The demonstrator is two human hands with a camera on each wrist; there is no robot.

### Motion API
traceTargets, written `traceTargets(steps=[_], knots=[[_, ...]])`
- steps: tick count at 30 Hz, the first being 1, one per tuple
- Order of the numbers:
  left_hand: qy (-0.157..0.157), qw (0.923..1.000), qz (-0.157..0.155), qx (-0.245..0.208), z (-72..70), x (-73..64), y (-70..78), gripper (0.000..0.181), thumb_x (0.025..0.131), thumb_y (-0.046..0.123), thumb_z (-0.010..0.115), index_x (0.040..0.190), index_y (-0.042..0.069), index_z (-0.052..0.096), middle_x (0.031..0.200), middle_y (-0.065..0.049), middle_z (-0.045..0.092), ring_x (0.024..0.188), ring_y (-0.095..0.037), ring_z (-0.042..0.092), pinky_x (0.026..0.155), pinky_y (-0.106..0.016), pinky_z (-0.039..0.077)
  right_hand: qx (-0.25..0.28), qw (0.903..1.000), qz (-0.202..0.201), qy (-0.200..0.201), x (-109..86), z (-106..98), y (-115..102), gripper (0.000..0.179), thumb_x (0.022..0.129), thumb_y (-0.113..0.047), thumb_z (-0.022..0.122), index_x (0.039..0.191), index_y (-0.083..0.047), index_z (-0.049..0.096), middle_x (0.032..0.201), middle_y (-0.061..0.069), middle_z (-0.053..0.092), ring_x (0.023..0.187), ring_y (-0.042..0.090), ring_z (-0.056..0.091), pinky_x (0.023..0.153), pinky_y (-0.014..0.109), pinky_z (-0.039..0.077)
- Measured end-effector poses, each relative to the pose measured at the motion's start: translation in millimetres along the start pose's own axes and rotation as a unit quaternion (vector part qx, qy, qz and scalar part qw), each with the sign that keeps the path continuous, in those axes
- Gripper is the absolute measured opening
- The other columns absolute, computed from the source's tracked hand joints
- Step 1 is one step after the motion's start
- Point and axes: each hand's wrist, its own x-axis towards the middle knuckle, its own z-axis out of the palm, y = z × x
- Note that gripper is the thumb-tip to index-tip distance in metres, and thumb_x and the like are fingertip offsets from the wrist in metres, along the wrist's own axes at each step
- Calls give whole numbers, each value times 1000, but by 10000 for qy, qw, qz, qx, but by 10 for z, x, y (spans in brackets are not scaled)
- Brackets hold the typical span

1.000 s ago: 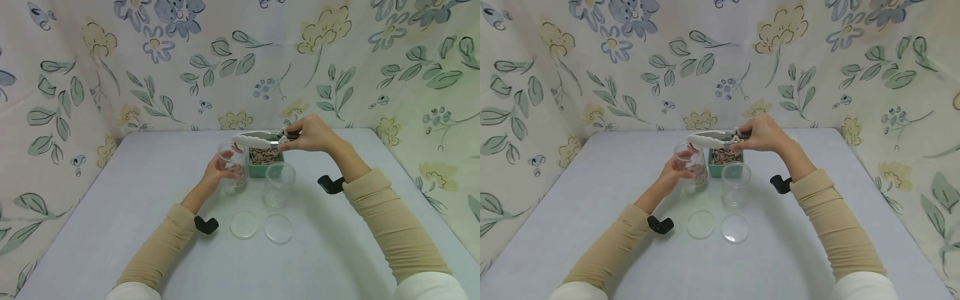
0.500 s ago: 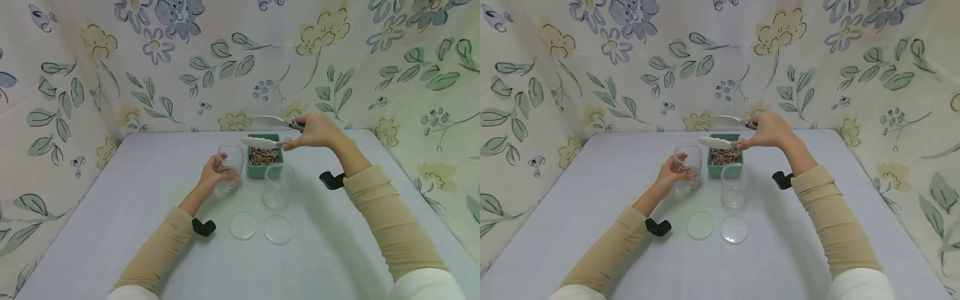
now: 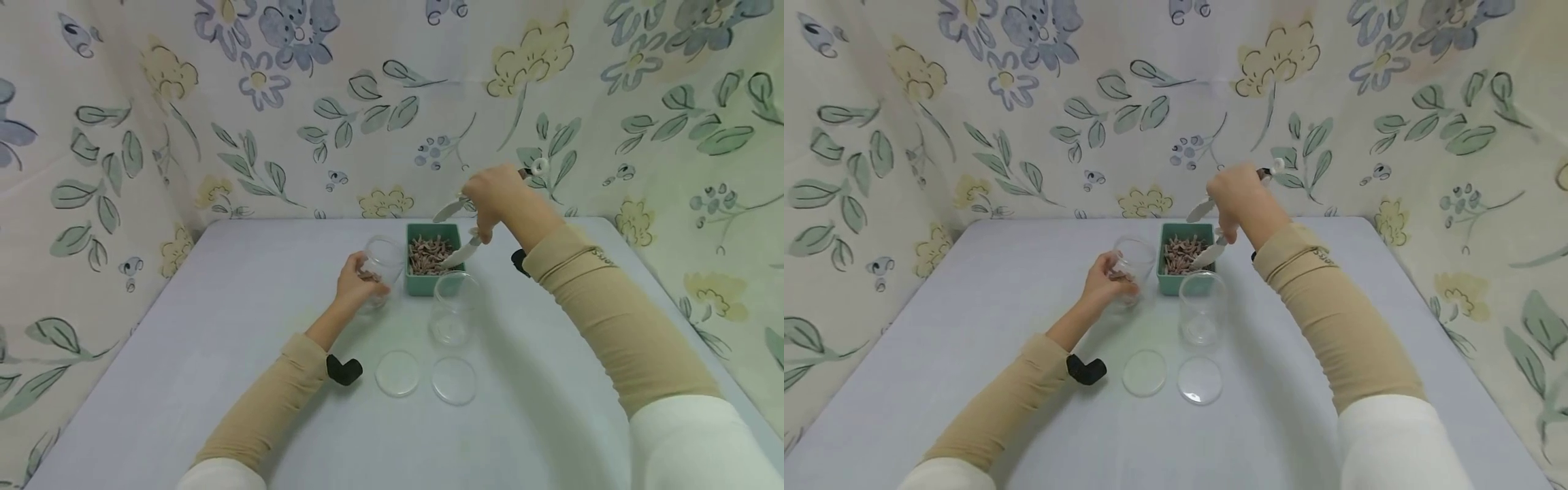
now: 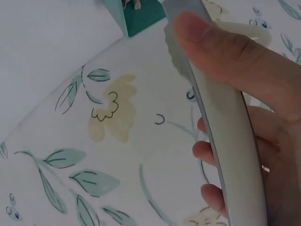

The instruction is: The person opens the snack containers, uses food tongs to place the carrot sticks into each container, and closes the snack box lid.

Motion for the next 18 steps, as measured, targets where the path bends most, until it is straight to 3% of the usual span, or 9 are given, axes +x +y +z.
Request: traceTargets(steps=[4,8,14,18], knots=[[15,10000,-13,13,47,19,-26,83,69,-4,79,142,6,40,145,-15,44,121,-31,51,101,-44,44,-528,9980,-183,-282,135,86,-128,72,57,-43,91,116,-8,68,102,8,68,86,25,58,77,47,52],[19,10000,-71,-16,74,29,-52,84,69,-4,79,143,6,40,145,-16,44,121,-31,51,101,-44,43,-757,9967,-175,-247,207,268,-226,72,54,-44,92,111,-7,69,101,9,67,86,26,59,78,45,54],[55,9999,-115,14,61,51,-27,84,68,-5,79,142,5,41,145,-16,44,120,-31,52,100,-43,44,-231,9997,35,83,220,387,-147,51,56,-46,89,80,-7,67,83,6,64,75,24,58,67,41,55],[-9,9999,-107,33,52,42,-12,83,70,-5,78,143,5,40,145,-16,43,119,-30,52,100,-43,45,-95,9999,41,83,219,428,-122,51,58,-49,88,81,-8,67,84,6,64,76,24,58,65,40,54]])
